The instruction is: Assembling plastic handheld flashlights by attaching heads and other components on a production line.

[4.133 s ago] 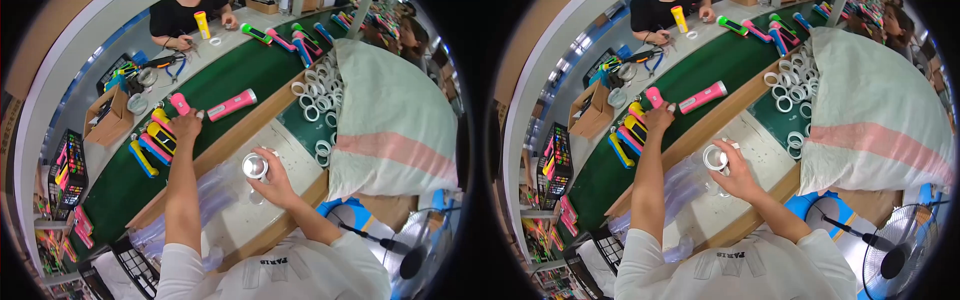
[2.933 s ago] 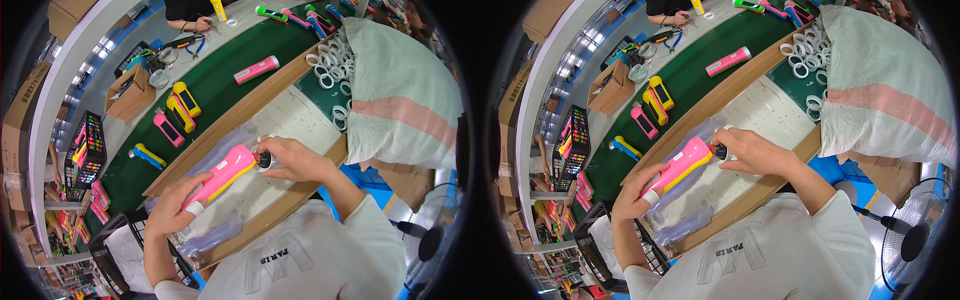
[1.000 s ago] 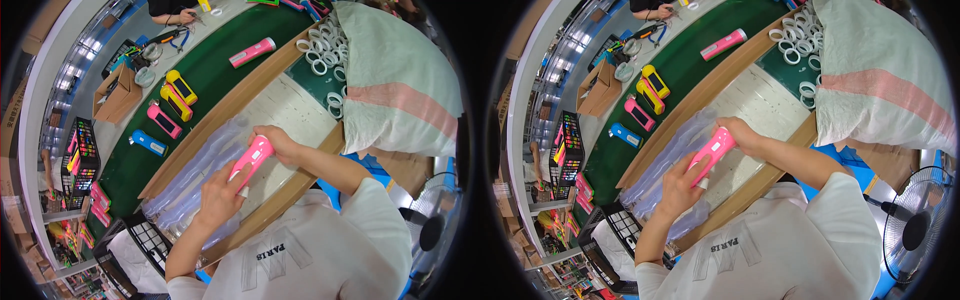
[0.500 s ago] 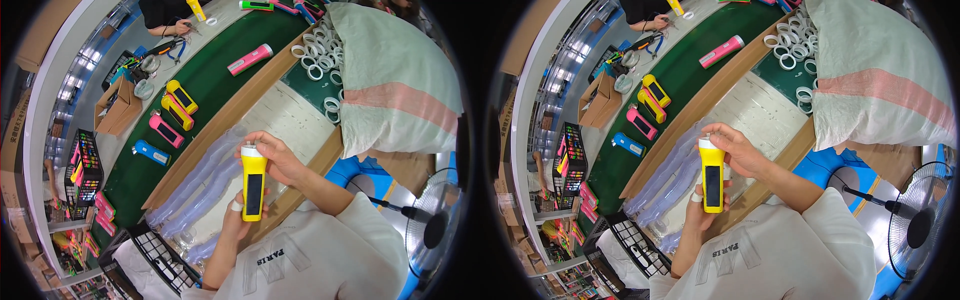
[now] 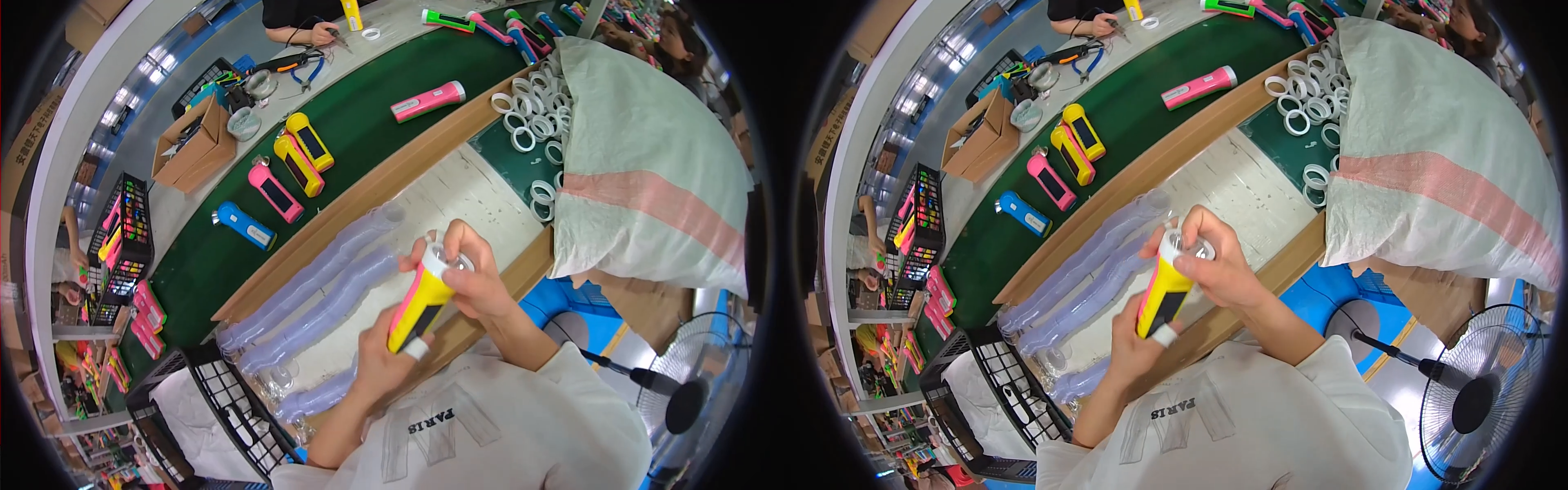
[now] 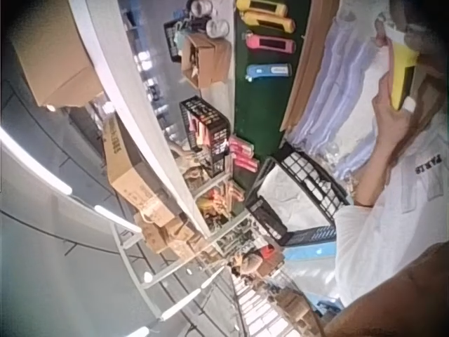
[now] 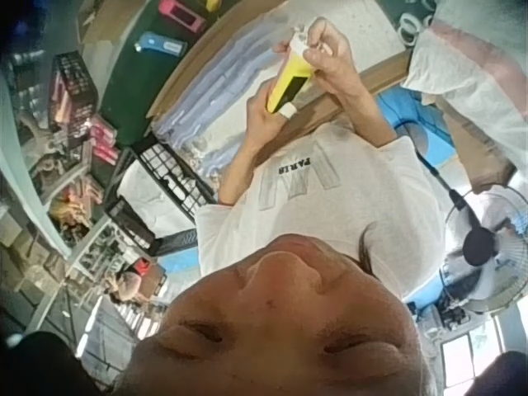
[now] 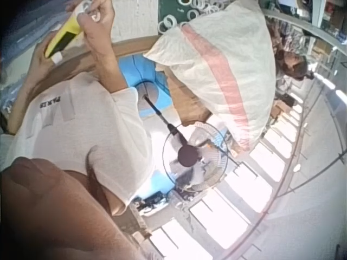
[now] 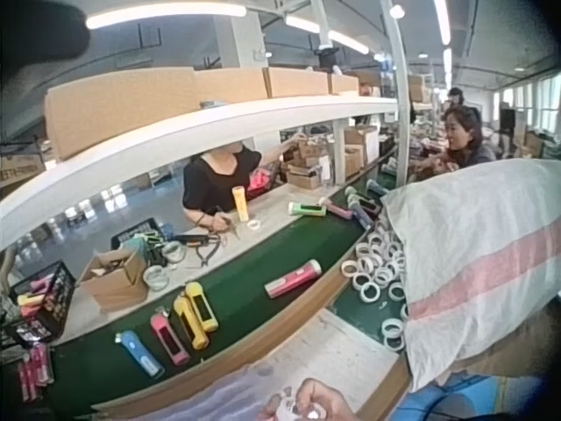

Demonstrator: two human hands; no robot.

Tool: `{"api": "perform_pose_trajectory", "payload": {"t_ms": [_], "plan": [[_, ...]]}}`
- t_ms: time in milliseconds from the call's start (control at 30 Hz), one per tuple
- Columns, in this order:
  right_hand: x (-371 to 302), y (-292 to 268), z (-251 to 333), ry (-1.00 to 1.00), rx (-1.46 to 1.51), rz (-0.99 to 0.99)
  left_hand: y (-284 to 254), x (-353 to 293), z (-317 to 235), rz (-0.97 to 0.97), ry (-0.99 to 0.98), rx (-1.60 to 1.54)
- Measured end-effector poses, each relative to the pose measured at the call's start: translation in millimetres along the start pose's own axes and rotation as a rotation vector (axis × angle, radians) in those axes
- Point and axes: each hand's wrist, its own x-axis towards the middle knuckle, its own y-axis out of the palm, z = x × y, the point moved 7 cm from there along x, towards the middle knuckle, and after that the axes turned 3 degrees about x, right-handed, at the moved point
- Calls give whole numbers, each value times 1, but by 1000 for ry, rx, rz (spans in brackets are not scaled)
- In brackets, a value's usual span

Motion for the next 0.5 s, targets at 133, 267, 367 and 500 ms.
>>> {"api": "perform_pose_trajectory", "payload": {"t_ms": [133, 267, 367, 500], "plan": [[9, -17, -4, 24, -121, -243, 7, 20, 20, -52, 31, 131], [10, -49, -17, 145, -21, -366, 32, 23, 43, 185, -436, -612], [12, -56, -20, 202, 175, -328, 46, 20, 48, 423, -508, -1090], [16, -63, -16, 184, 15, -339, 49, 31, 55, 313, -506, -915]]}}
